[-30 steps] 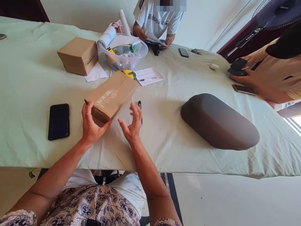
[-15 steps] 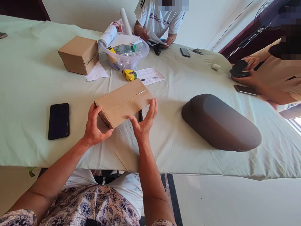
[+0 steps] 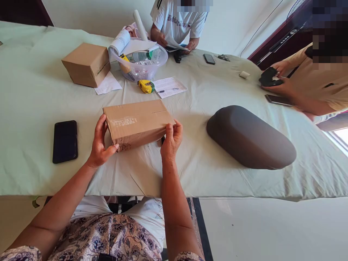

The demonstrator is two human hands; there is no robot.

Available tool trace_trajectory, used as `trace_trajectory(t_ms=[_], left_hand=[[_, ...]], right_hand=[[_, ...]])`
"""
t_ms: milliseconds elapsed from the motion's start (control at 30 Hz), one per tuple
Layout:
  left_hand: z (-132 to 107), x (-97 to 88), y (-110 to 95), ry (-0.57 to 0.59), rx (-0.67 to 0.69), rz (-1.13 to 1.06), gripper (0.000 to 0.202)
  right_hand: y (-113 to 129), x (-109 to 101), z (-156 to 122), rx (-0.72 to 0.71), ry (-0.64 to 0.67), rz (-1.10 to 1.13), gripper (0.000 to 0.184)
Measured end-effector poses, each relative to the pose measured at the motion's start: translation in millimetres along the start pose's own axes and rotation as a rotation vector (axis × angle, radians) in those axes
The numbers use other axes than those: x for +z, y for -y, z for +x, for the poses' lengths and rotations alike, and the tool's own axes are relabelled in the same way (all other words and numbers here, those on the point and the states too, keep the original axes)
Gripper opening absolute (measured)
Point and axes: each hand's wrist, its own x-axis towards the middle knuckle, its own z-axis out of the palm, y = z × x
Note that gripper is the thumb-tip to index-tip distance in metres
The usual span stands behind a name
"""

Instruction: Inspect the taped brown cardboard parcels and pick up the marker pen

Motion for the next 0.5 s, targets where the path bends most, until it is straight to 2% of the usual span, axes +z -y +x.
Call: trace_trajectory(t_ms=[167, 333, 433, 500], left_hand=[[0.4, 1.4, 0.7, -0.065, -0.047, 0.057, 0.098], [5.5, -4.6, -1.1, -0.3, -0.055, 0.26, 0.103], [7.6, -5.5, -6.3, -0.411, -0.034, 0.387, 0.093], [8.6, -4.2, -10.2, -0.446, 0.072, 0.501, 0.073]], right_hand=[[-3.1, 3.0, -3.5, -0.121, -0.017, -0.131, 0.044], [-5.9, 13.9, -21.0, -0.351, -0.025, -0.22, 0.044], [-3.3, 19.4, -30.5, -0.464, 0.019, -0.295, 0.04], [-0.7, 20.9, -33.6, -0.528, 0.053, -0.351, 0.034]])
